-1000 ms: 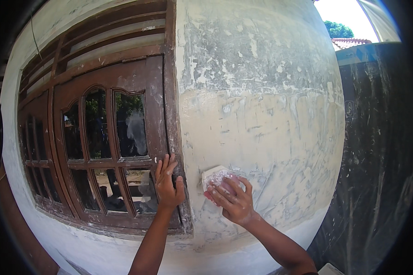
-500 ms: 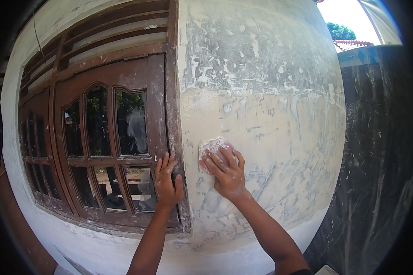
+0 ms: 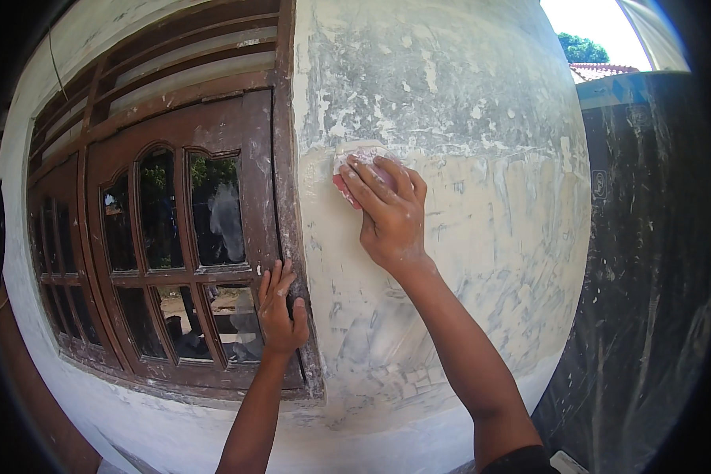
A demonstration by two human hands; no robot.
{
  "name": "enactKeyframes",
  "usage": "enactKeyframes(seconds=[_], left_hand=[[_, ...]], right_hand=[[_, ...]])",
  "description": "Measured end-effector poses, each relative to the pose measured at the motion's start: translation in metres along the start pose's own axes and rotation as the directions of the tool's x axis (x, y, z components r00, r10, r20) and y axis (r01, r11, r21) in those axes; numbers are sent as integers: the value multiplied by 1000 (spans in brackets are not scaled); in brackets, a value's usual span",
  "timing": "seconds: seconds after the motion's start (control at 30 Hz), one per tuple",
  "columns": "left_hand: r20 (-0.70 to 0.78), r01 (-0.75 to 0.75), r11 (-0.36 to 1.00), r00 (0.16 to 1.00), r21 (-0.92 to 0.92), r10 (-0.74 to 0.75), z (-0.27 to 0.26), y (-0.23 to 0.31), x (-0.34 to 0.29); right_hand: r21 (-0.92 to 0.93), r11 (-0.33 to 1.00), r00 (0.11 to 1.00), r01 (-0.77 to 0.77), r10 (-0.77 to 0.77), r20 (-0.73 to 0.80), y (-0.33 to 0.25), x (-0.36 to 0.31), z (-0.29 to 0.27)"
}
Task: The person applies putty to an interior wall and around a window frame, smoothing it with a putty knife and scraper.
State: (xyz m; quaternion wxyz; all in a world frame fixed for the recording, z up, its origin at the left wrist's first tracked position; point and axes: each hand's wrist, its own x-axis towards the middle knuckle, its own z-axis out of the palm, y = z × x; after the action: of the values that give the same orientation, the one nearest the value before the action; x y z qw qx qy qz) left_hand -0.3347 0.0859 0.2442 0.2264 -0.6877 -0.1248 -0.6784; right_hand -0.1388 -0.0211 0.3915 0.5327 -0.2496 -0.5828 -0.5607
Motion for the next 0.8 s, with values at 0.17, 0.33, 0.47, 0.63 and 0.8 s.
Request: enactKeyframes(seconds=[0.17, 0.33, 0.47, 0.63, 0.8], left_hand=[[-1, -3, 1000, 1000, 24, 3, -2, -1, -3], [-1, 8, 1000, 1000, 19, -8, -3, -3, -3], [-7, 2, 1000, 1000, 9, -2, -1, 1, -1], [4, 14, 1000, 1000, 7, -14, -7, -3, -5], [12, 3, 1000, 1000, -2, -3, -3, 0, -1]], right_hand=[[-38, 997, 989, -61, 66, 136, -7, -39, 17], [-27, 993, 923, -116, 118, 366, -63, -171, -26], [30, 992, 898, -119, 95, 429, -93, -222, -66], [96, 994, 982, -46, 27, 185, -67, -85, -43], [18, 1000, 1000, 11, -11, 4, -16, 20, 20]])
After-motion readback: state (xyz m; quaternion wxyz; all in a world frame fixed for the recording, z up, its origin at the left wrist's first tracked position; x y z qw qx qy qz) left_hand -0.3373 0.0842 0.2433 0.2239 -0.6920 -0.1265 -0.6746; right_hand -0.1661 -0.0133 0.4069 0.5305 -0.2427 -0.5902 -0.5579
